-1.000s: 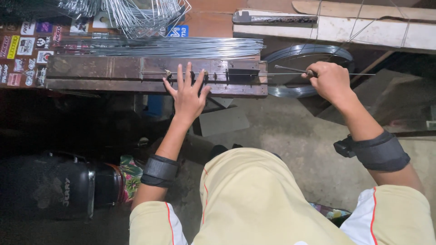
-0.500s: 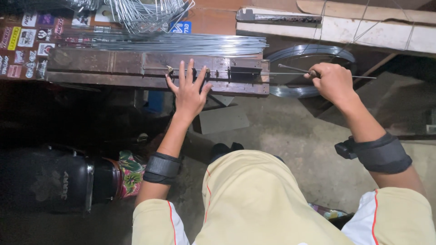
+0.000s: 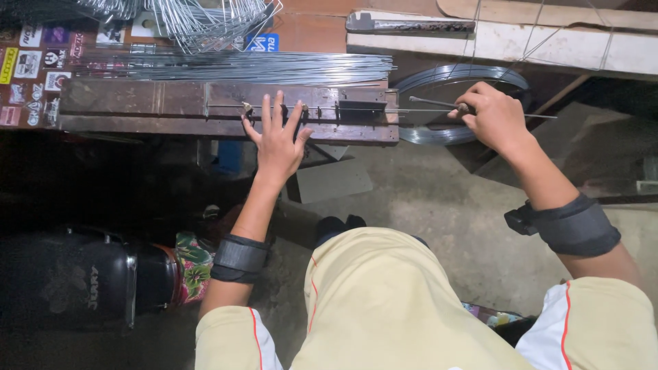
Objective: The person bends metal wires into rectangular frames using a manual bending jig on a workbench.
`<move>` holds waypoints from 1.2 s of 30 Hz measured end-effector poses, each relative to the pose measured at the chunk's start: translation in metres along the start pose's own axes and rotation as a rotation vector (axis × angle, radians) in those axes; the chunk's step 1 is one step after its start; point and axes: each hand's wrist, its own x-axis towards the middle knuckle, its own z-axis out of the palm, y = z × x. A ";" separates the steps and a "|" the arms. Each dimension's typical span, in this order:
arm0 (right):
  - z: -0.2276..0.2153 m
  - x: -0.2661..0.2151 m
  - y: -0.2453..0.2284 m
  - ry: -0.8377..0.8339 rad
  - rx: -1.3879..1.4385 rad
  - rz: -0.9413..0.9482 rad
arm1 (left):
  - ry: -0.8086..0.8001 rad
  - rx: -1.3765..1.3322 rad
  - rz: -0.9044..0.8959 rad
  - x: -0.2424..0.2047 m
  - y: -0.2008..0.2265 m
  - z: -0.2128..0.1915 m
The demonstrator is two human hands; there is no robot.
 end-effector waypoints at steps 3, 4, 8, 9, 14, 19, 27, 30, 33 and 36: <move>-0.003 0.005 0.002 0.003 0.018 -0.043 | -0.011 -0.024 -0.026 0.001 0.003 -0.003; -0.010 0.008 -0.003 0.004 0.017 -0.043 | -0.009 -0.025 -0.025 0.002 0.004 -0.004; -0.026 0.019 -0.015 -0.014 -0.023 -0.099 | -0.004 -0.060 -0.039 0.003 0.005 -0.004; -0.027 0.021 -0.016 -0.019 -0.057 -0.131 | -0.003 -0.059 -0.043 0.001 0.004 -0.002; -0.027 0.041 -0.011 -0.021 -0.288 -0.279 | -0.010 -0.055 -0.044 0.001 0.005 -0.004; -0.022 0.060 0.003 0.022 -0.404 -0.421 | 0.005 -0.043 -0.037 0.001 0.006 -0.004; -0.030 0.095 -0.016 0.067 -0.512 -0.592 | 0.007 0.038 -0.021 0.000 0.004 0.002; -0.034 0.109 -0.025 0.031 -0.529 -0.602 | -0.017 0.049 -0.029 0.000 0.003 0.004; -0.031 0.123 -0.032 0.011 -0.533 -0.621 | -0.008 0.039 -0.024 0.000 0.003 0.004; -0.028 0.134 -0.036 0.007 -0.529 -0.652 | -0.013 0.041 -0.026 0.000 0.005 -0.001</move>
